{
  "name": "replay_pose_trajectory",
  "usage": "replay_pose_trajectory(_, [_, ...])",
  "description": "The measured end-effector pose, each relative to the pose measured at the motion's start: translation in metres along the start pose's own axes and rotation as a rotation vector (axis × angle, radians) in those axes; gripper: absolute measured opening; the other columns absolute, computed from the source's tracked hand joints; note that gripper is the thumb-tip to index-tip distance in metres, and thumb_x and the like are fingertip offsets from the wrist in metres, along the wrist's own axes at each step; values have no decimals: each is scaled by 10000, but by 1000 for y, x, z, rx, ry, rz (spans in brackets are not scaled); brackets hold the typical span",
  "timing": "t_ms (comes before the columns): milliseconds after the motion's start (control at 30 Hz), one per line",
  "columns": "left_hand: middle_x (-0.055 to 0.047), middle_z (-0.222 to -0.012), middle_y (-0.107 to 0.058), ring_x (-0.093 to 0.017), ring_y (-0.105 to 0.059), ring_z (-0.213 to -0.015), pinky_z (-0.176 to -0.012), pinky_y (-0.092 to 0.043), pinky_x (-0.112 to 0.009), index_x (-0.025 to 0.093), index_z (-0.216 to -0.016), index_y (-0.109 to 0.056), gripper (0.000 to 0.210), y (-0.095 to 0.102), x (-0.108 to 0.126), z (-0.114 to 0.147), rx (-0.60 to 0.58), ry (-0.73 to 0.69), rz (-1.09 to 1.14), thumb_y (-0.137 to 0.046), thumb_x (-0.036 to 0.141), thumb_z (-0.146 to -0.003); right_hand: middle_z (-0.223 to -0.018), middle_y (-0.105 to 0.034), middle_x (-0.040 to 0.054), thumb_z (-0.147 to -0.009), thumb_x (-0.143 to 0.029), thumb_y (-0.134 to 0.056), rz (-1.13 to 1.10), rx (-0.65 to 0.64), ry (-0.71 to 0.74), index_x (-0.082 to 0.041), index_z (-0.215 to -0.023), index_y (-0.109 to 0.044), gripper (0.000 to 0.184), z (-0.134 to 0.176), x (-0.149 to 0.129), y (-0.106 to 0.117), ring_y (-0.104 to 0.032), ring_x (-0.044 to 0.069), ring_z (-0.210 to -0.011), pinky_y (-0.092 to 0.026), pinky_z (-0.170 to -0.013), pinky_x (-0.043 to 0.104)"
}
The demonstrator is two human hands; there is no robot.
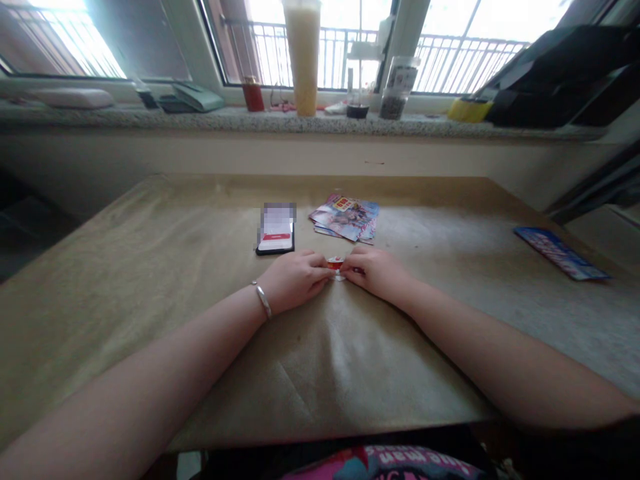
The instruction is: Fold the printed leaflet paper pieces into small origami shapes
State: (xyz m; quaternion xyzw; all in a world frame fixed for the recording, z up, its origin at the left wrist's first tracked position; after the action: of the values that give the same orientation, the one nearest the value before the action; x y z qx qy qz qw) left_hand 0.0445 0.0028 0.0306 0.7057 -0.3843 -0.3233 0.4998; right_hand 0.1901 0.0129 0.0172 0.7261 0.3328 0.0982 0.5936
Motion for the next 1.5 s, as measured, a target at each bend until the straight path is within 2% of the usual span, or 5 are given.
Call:
replay_pose_trajectory(400, [-35,-831,-631,-148,-574,-766,-663,-450,-243,185,-974,-656,179,-4,-5,2,-25,128,-6,-503,207,-883,-788,-611,32,-790,-229,-634,-163,52,-44,-197,-868,-701,108,1,7,-4,-536,119,-670,-382,-615,222])
replay_pose_trajectory(633, [-26,-851,-632,-156,-563,-788,-673,-436,-250,213,-920,-669,169,-8,-6,3,-12,124,50,-504,199,-886,-778,-601,26,-794,-203,-606,-219,50,20,-192,-802,-688,83,0,2,-4,-533,118,-691,-382,-643,224])
replay_pose_trajectory(1000, [-30,-852,-666,-123,-604,-793,-763,-480,-236,183,-874,-720,167,-15,-22,0,15,219,535,-578,125,-809,-684,-550,-12,-775,-190,-587,-272,13,-92,-177,-734,-635,64,-4,2,-8,-481,102,-636,-324,-589,216])
replay_pose_trajectory(1300, [-37,-942,-680,-137,-618,-884,-834,-489,-256,186,-886,-720,257,-12,-21,2,32,172,526,-515,71,-779,-668,-590,-6,-774,-221,-610,-302,-17,-251,-176,-686,-627,100,-5,6,-12,-488,107,-621,-313,-562,228])
replay_pose_trajectory(1500, [-41,-917,-692,-153,-616,-843,-789,-487,-286,184,-895,-691,209,-3,-13,4,22,79,325,-504,130,-818,-640,-587,-16,-755,-233,-655,-346,-29,-287,-177,-697,-641,82,-5,10,-11,-472,96,-580,-323,-540,218])
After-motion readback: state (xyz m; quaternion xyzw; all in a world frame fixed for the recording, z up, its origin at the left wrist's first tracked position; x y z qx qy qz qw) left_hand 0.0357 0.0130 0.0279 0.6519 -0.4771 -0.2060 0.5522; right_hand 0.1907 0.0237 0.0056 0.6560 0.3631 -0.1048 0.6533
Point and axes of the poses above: each hand's wrist, its own z-axis away from the middle knuckle, its own y-axis out of the back of the hand, x = y × z, the point moved 5 cm from there along -z, towards the middle knuckle
